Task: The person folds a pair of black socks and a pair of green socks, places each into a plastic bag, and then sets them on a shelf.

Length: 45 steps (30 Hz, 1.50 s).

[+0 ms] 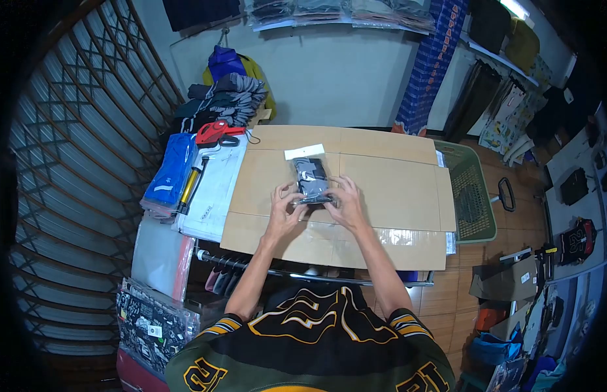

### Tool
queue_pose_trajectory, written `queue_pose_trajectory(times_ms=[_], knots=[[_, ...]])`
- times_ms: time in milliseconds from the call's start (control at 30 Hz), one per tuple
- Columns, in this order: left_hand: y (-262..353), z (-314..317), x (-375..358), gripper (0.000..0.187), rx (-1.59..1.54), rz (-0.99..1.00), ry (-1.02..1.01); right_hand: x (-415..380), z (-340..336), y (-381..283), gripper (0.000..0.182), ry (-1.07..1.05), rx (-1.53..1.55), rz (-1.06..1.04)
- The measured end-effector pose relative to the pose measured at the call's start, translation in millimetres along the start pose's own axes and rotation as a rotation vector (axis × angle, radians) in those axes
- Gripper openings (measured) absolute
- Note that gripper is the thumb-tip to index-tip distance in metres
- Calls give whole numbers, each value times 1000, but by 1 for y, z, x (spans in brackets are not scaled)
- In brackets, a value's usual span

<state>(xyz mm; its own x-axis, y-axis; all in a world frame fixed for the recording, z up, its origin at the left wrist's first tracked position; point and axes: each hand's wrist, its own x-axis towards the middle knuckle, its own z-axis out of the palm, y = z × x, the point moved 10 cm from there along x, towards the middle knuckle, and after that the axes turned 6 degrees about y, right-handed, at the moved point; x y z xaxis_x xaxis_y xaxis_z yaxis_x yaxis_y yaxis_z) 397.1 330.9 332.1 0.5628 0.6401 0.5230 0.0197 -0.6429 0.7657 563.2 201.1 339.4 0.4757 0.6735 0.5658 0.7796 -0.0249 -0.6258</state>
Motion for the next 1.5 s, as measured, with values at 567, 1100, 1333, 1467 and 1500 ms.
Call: queue_pose_trajectory(times_ms=[567, 1100, 1333, 1467, 1500], knots=[[-29, 58, 37, 37, -513, -499, -117, 41, -12, 66, 55, 117, 183, 431], [-116, 61, 3, 27, -285, -644, -130, -38, 62, -3, 66, -230, -503, 168], [-103, 42, 11, 37, -135, -596, -118, -38, 64, 0, 69, -290, -519, 222], [-93, 26, 13, 36, -128, -634, -22, -39, 67, 2, 67, -304, -499, 243], [-94, 26, 13, 34, -94, -572, 5, -38, 66, 2, 67, -307, -495, 248]])
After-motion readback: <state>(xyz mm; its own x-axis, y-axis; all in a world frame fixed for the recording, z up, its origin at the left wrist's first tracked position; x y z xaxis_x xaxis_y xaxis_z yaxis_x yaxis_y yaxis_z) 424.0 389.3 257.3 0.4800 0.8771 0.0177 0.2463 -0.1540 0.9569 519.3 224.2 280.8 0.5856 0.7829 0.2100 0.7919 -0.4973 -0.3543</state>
